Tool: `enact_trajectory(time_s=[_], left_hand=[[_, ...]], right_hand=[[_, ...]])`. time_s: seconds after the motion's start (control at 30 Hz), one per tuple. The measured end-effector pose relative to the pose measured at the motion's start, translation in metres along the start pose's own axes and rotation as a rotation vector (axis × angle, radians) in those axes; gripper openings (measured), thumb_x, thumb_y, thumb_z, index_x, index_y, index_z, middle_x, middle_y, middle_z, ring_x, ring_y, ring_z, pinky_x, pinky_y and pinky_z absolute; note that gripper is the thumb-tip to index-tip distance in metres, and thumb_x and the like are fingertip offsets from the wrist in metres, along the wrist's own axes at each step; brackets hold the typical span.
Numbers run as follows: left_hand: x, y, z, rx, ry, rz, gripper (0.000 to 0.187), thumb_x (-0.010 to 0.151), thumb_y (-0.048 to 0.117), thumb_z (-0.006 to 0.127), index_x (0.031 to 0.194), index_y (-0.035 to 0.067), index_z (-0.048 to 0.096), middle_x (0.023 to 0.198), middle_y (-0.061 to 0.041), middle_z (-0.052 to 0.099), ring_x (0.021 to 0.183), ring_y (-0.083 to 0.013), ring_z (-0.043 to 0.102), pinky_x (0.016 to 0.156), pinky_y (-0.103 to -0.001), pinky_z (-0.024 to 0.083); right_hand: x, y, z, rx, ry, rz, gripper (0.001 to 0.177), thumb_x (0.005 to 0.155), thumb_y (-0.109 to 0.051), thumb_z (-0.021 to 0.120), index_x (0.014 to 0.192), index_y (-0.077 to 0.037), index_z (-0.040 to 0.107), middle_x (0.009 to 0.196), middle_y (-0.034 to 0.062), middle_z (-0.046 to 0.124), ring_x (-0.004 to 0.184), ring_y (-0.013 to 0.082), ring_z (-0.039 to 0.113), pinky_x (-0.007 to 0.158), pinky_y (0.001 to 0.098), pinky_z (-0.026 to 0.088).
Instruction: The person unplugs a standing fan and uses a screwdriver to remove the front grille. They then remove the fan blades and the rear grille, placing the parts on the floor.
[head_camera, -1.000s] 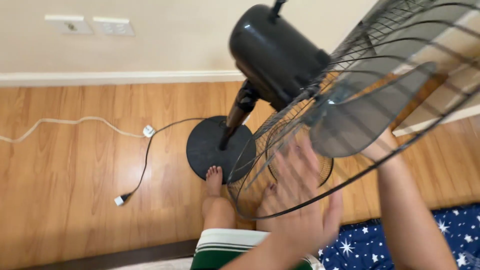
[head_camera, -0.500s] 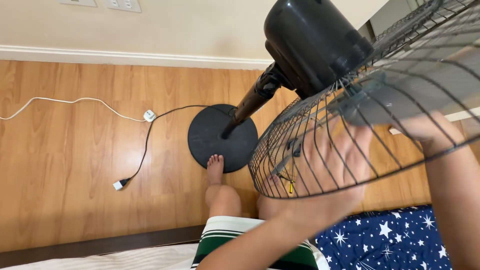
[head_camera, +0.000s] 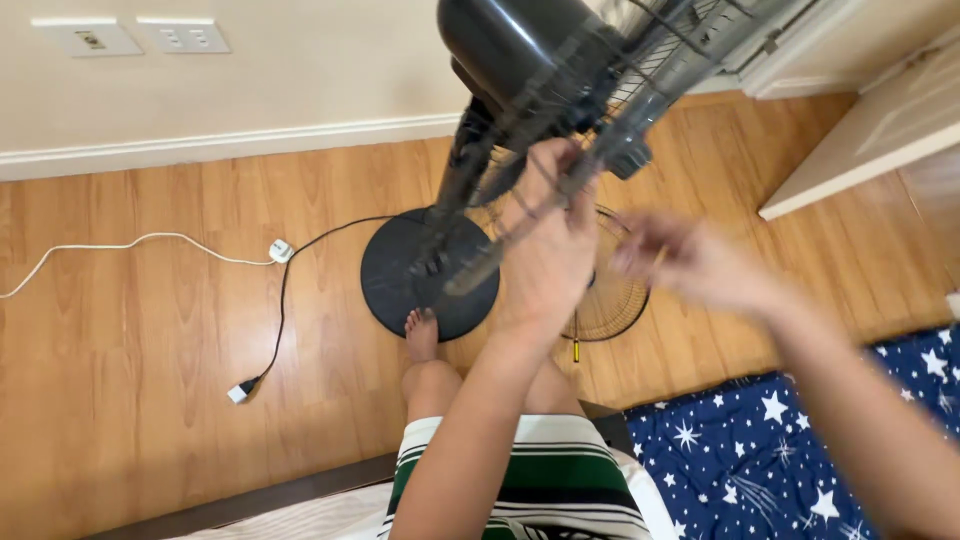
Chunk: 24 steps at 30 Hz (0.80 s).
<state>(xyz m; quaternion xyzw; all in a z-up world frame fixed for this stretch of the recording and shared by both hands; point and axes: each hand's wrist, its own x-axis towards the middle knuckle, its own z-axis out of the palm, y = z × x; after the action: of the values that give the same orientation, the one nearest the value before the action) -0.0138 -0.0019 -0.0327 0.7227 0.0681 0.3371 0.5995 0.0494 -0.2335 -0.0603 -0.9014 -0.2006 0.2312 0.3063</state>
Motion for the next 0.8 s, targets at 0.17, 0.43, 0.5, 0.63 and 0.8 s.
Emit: enact_trajectory(time_s=[0.17,0.43,0.5,0.63,0.8], left_hand=[[0.006,0.005,-0.005,0.038,-0.047,0.010,0.023,0.104,0.028,0.062,0.108,0.006,0.068,0.096,-0.016,0.073,0.082,-0.0336,0.072,0.076,-0.042,0.057],[0.018,0.012,-0.008,0.180,-0.050,0.094,0.029,0.104,0.031,0.064,0.103,0.002,0.068,0.084,-0.017,0.072,0.075,-0.0341,0.069,0.071,-0.043,0.053],[0.020,0.014,-0.008,0.210,-0.078,0.054,0.029,0.102,0.030,0.065,0.103,0.001,0.069,0.079,-0.016,0.071,0.066,-0.0328,0.067,0.066,-0.043,0.052],[0.024,0.017,-0.009,0.221,-0.104,0.051,0.028,0.102,0.029,0.065,0.101,0.001,0.068,0.074,-0.014,0.070,0.065,-0.0307,0.068,0.064,-0.041,0.053],[0.029,0.019,-0.011,0.331,-0.113,0.110,0.029,0.101,0.029,0.068,0.096,0.001,0.069,0.070,-0.013,0.070,0.064,-0.0312,0.068,0.065,-0.042,0.052]], right_hand=[[-0.114,0.068,0.213,-0.238,0.058,-0.232,0.071,0.081,-0.032,0.084,0.136,-0.002,0.049,0.148,0.0406,0.041,0.134,0.0546,0.042,0.105,0.0568,0.037],[-0.143,0.155,0.300,-0.058,0.446,0.298,0.032,0.100,-0.027,0.062,0.081,-0.002,0.066,0.084,0.0261,0.068,0.079,0.0428,0.068,0.073,0.0480,0.056],[-0.125,0.164,0.289,-0.094,0.383,0.360,0.041,0.100,-0.033,0.062,0.074,-0.002,0.067,0.076,0.0270,0.067,0.070,0.0427,0.068,0.067,0.0494,0.054],[-0.083,0.150,0.254,-0.121,0.220,0.487,0.055,0.106,-0.043,0.063,0.073,0.001,0.070,0.079,0.0295,0.069,0.078,0.0429,0.068,0.072,0.0463,0.053],[-0.041,0.062,0.166,0.098,0.648,0.056,0.028,0.095,-0.028,0.072,0.098,-0.001,0.069,0.084,0.0169,0.072,0.071,0.0263,0.071,0.061,0.0372,0.054]])
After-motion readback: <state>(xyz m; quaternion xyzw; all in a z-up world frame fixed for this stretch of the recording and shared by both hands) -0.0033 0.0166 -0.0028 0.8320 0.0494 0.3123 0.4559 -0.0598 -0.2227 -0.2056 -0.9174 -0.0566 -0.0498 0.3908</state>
